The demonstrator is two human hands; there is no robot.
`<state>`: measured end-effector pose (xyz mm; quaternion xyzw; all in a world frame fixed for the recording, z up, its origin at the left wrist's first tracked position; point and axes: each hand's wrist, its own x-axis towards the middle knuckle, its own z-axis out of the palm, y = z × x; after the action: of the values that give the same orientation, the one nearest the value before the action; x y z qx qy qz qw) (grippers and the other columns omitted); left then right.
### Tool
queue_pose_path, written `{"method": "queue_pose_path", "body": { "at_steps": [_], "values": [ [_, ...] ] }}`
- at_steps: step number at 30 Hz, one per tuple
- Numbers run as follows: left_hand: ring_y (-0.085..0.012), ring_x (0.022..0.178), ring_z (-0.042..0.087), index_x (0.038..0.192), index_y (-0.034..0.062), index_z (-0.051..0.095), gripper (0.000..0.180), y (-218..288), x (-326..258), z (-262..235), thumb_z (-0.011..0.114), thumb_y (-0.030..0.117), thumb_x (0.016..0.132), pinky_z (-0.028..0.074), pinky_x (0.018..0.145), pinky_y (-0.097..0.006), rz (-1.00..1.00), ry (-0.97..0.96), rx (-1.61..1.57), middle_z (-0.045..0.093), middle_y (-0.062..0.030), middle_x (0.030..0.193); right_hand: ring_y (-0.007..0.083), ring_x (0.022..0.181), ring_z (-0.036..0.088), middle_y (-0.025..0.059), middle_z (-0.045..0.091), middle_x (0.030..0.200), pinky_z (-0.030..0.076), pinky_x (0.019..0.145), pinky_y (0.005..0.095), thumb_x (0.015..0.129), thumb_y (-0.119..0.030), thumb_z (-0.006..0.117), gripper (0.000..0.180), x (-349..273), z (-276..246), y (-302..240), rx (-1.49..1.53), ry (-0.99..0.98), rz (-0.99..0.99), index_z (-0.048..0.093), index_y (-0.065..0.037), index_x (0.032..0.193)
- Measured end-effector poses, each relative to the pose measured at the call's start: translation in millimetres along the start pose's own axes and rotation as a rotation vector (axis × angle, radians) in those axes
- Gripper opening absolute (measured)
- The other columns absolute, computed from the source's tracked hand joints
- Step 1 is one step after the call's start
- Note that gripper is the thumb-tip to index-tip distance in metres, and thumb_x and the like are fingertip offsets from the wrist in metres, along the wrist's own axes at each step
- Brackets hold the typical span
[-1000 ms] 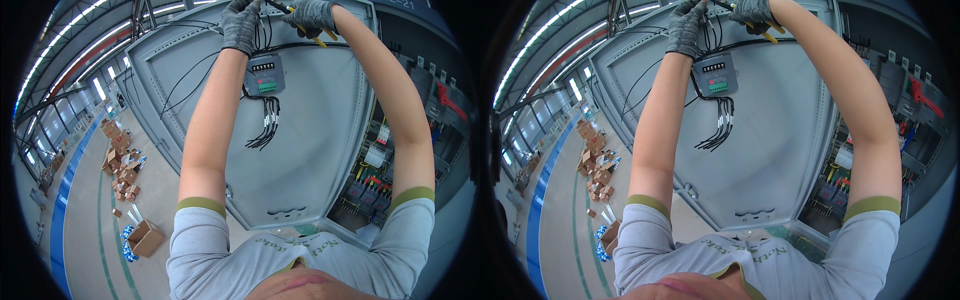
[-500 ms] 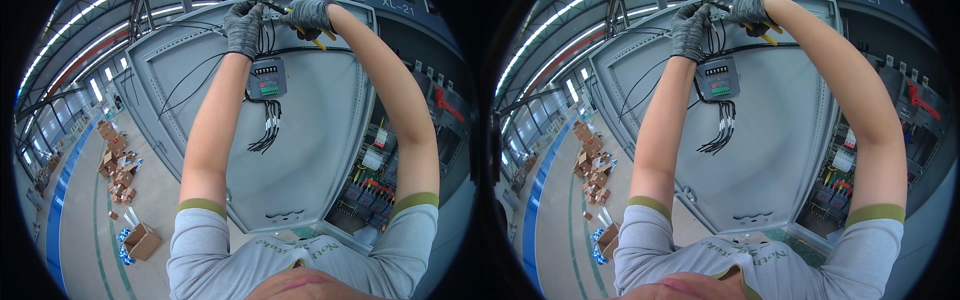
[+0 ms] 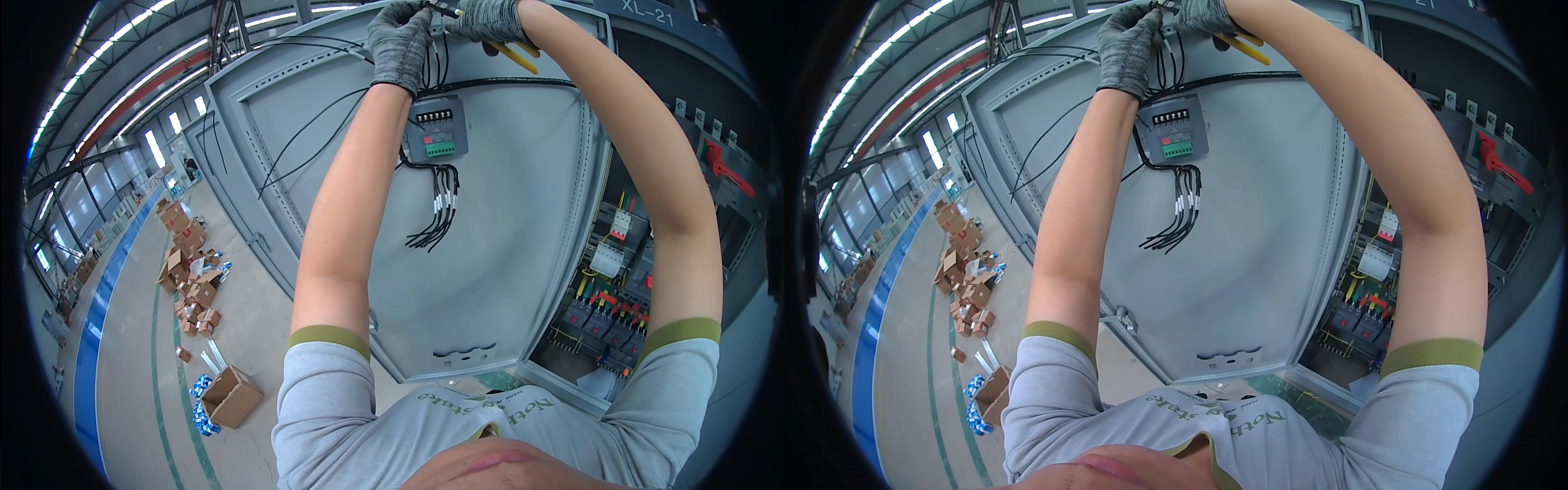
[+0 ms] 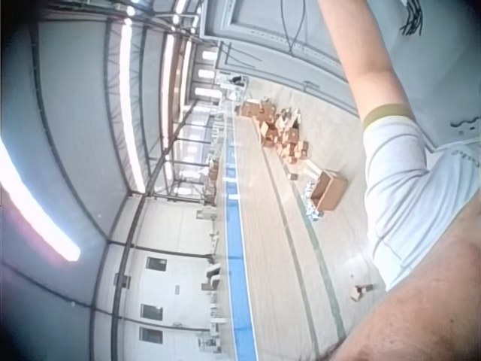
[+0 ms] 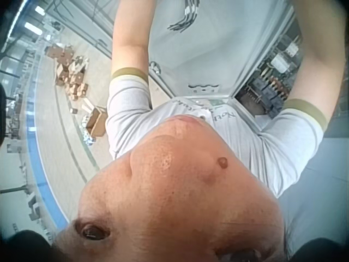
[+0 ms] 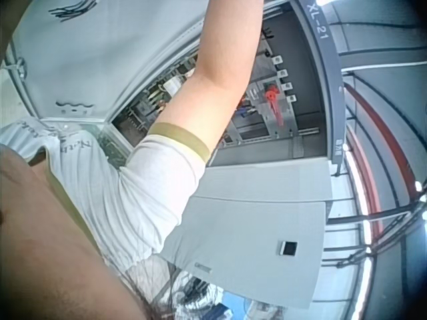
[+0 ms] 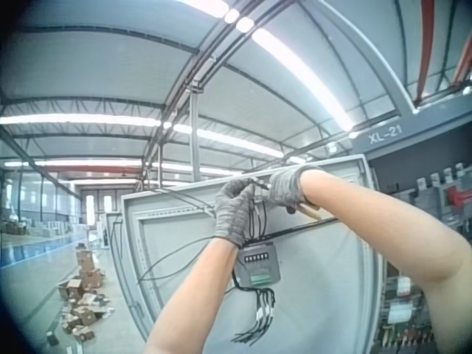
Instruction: The person strips and cuts black wires inside an open electrical cabinet using pliers and wire cutters. They then select red and silver wire ferrules from a compartmentalized box.
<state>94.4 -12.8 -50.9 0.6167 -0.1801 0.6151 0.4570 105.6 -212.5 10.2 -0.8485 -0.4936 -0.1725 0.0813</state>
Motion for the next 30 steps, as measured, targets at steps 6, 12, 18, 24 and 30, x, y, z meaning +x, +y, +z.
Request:
{"method": "queue_pose_path", "body": {
  "at_steps": [6,12,18,24,30],
  "values": [
    [-0.0110,0.074,0.063,0.099,0.0002,0.067,0.012,3.2,-1.9,3.1,0.064,0.000,0.087,0.051,0.066,-0.023,-0.003,0.010,-0.004,0.069,-0.0049,0.087,0.0287,0.068,0.070,0.0234,0.069,0.088,0.057,0.048,0.0393,0.096,-0.048,0.042,0.052,2.4,3.4,5.3,0.069,0.001,-0.065,0.059,-0.003,0.114],
    [-0.0107,0.073,0.063,0.098,0.0002,0.068,0.012,1.4,-1.6,1.7,0.064,0.000,0.087,0.050,0.066,-0.023,0.019,0.012,0.022,0.069,-0.0048,0.086,0.0305,0.076,0.071,0.0241,0.068,0.085,0.057,0.045,0.0399,0.095,-0.048,0.048,0.054,41.4,29.9,30.1,0.461,0.002,-0.186,0.060,0.003,0.107],
    [-0.0102,0.072,0.062,0.095,0.0004,0.068,0.009,-0.8,0.5,0.0,0.064,0.001,0.087,0.050,0.064,-0.023,0.017,0.026,0.060,0.068,-0.0045,0.085,0.0310,0.074,0.070,0.0217,0.068,0.079,0.060,0.055,0.0407,0.096,-0.030,0.052,0.039,35.6,12.2,22.2,0.248,-0.209,-0.201,0.062,0.008,0.092],
    [-0.0097,0.070,0.061,0.097,0.0006,0.067,0.009,0.2,0.8,3.0,0.065,0.003,0.088,0.050,0.061,-0.023,-0.007,0.022,-0.019,0.068,-0.0041,0.084,0.0221,0.052,0.058,0.0093,0.058,0.061,0.055,0.049,0.0416,0.096,-0.026,0.053,0.033,92.4,44.6,54.2,0.687,-0.272,-0.378,0.061,0.000,0.078],
    [-0.0089,0.067,0.060,0.098,0.0012,0.067,0.010,-2.6,0.8,-4.4,0.065,0.004,0.089,0.048,0.057,-0.022,-0.050,0.005,-0.033,0.068,-0.0033,0.083,0.0180,0.045,0.051,0.0047,0.050,0.055,0.045,0.042,0.0393,0.096,-0.026,0.052,0.028,53.4,46.0,22.0,0.540,0.106,-0.217,0.058,-0.005,0.079]
  ]
}}
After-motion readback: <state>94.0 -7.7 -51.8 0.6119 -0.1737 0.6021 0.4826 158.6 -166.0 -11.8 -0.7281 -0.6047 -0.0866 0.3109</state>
